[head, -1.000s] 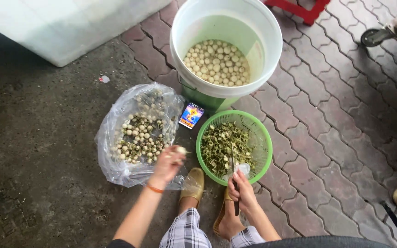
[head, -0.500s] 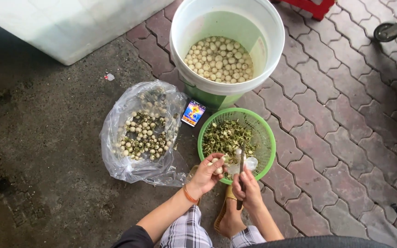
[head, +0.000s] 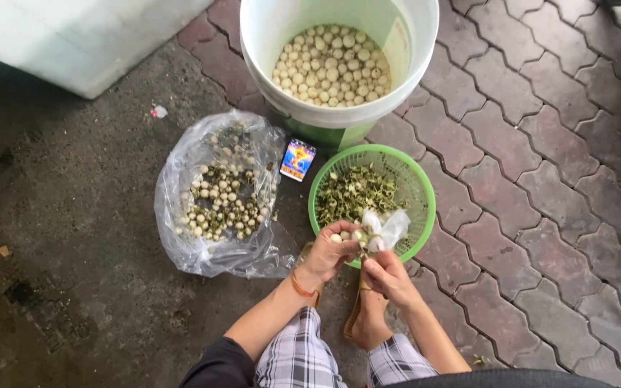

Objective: Peeling small fruits and placing the peeled fruit into a plastic bag using a small knife.

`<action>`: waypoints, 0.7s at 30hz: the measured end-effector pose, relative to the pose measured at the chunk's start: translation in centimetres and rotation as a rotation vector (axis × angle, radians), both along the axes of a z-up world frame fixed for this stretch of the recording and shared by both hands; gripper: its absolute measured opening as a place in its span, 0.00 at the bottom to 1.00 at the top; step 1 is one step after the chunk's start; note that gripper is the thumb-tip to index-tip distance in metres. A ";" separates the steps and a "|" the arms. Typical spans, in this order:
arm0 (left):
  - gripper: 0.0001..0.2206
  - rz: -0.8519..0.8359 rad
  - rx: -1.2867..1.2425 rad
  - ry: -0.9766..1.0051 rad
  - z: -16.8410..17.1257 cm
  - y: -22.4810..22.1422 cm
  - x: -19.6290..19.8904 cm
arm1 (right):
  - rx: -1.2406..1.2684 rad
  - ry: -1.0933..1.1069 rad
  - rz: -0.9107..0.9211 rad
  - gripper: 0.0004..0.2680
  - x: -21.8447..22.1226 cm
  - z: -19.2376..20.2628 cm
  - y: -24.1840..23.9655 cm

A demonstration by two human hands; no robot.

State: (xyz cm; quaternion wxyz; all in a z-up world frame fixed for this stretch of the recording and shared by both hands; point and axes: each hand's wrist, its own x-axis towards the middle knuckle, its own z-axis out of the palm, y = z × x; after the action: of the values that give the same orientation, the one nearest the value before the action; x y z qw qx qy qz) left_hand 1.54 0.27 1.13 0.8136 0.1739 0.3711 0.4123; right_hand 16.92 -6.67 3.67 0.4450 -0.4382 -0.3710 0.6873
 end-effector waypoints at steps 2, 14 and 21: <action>0.20 -0.007 0.034 0.023 0.7 0.6 -0.1 | 0.049 -0.123 -0.043 0.16 0.0 2.4 0.5; 0.16 -0.136 0.291 0.155 5.7 2.7 -0.4 | 0.347 -0.379 -0.209 0.05 1.8 0.0 2.0; 0.15 -0.136 0.303 0.177 5.0 1.8 -0.6 | 0.323 -0.234 -0.234 0.05 0.8 3.5 3.0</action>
State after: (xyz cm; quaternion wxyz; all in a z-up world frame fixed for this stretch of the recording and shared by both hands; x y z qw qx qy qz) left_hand 0.97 2.08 6.13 0.7682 0.3550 0.3624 0.3906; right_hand 17.73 -3.69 7.15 0.5403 -0.4778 -0.4718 0.5071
